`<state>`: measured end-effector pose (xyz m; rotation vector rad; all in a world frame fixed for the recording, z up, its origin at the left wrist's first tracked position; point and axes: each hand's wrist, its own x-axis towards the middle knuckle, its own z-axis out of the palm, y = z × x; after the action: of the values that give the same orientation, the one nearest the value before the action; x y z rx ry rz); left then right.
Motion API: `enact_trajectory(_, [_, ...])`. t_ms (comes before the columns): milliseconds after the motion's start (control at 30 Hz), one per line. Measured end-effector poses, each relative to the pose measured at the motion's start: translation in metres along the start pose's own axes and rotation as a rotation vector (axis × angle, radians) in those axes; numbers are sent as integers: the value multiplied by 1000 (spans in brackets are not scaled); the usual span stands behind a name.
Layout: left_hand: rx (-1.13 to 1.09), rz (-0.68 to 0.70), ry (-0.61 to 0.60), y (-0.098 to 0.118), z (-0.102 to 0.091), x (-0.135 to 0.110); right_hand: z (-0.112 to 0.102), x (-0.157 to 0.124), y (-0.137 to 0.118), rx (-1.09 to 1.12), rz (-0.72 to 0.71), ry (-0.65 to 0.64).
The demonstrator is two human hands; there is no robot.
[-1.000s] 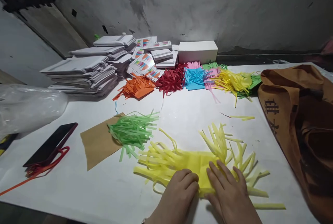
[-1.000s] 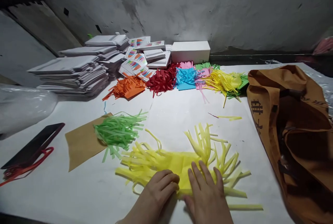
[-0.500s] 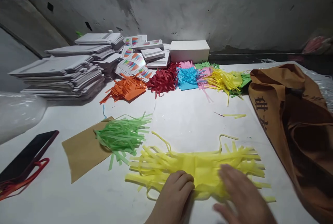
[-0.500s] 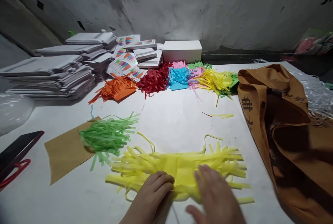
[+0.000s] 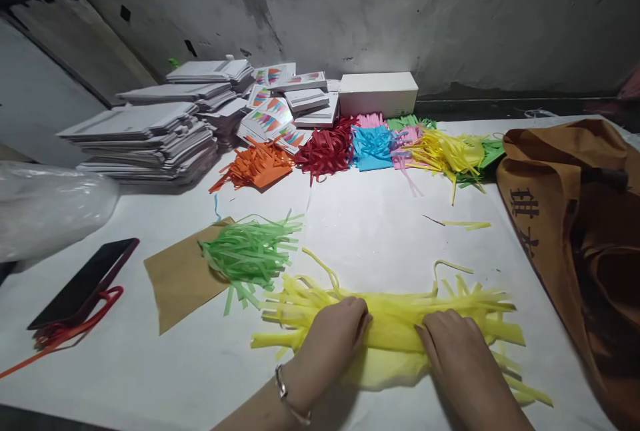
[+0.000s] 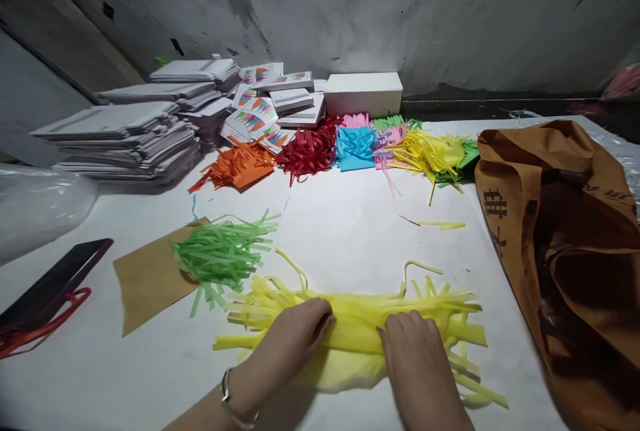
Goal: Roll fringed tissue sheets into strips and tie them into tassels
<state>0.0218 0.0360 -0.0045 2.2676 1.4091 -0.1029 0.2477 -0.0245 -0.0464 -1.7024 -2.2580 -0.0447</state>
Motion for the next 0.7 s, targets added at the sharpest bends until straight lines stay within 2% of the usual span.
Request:
enact_trajectory(133, [94, -31, -26, 2, -10, 17, -1, 18, 0, -126, 38, -6])
enact_trajectory(267, [140, -39, -33, 4, -9, 20, -3, 18, 12, -149, 48, -13])
enact_trajectory(400, [151, -40, -38, 4, -7, 21, -10, 8, 26, -291, 72, 134])
enact_trajectory(467, [151, -40, -39, 3, -7, 22, -18, 3, 33, -351, 58, 207])
enact_trajectory(533, [150, -38, -40, 2, -6, 22, -28, -4, 43, -369, 47, 213])
enact_trajectory(633, [146, -31, -33, 1, -6, 22, -49, -19, 69, -421, 184, 172])
enact_trajectory(700, [144, -30, -24, 1, -7, 21, -63, -28, 84, -423, 285, 204])
